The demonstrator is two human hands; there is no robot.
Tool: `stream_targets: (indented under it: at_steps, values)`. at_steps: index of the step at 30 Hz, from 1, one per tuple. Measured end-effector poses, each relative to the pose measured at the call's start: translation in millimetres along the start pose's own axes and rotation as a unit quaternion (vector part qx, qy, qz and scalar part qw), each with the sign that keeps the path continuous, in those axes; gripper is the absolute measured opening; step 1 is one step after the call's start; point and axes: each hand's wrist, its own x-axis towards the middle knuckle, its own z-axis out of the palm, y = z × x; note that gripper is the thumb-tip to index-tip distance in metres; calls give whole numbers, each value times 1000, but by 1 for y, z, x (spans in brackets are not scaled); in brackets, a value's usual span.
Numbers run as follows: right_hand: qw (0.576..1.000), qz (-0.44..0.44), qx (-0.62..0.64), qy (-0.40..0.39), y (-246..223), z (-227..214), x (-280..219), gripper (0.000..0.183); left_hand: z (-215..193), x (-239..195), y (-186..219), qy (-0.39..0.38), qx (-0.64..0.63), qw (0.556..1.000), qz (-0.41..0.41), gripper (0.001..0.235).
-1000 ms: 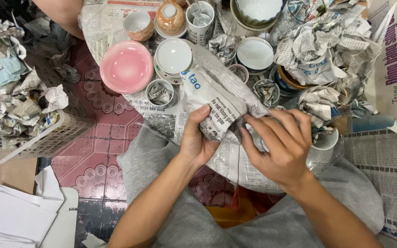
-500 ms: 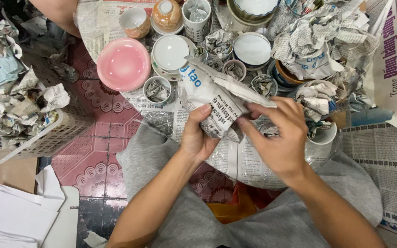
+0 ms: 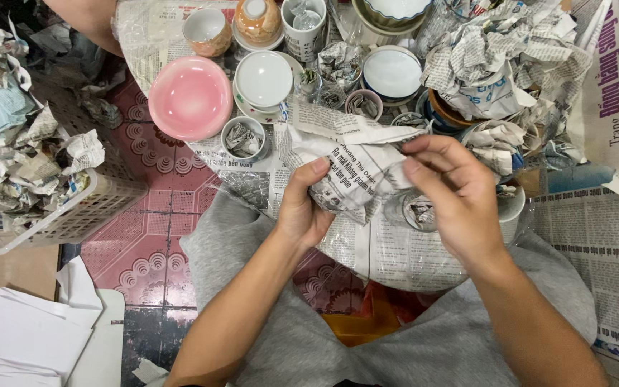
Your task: The person sits on the floor and wraps various small dishes, bowls, and cups with newspaper. They fold the paper around each item and place the wrapped pieces into a cardboard box.
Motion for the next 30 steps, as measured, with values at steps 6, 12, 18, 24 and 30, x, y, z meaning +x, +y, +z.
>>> stream_targets:
  at_steps: [6, 12, 18, 24, 30]
  values:
    - [996, 6, 88, -11, 6, -13, 2, 24, 4, -4, 4, -9, 52, 998, 32, 42]
    - [994, 35, -46, -88, 0, -14, 2, 30, 10, -6, 6, -8, 40, 998, 48, 49]
    - [987, -30, -91, -129, -2, -9, -5, 30, 19, -6, 8, 3, 46, 998, 53, 53]
    - [994, -8, -73, -80, 15, -18, -12, 26, 22, -7, 11, 8, 51, 997, 57, 55]
    - [988, -21, -28, -148, 24, -28, -6, 34, 21, -10, 14, -8, 75, 996, 52, 58]
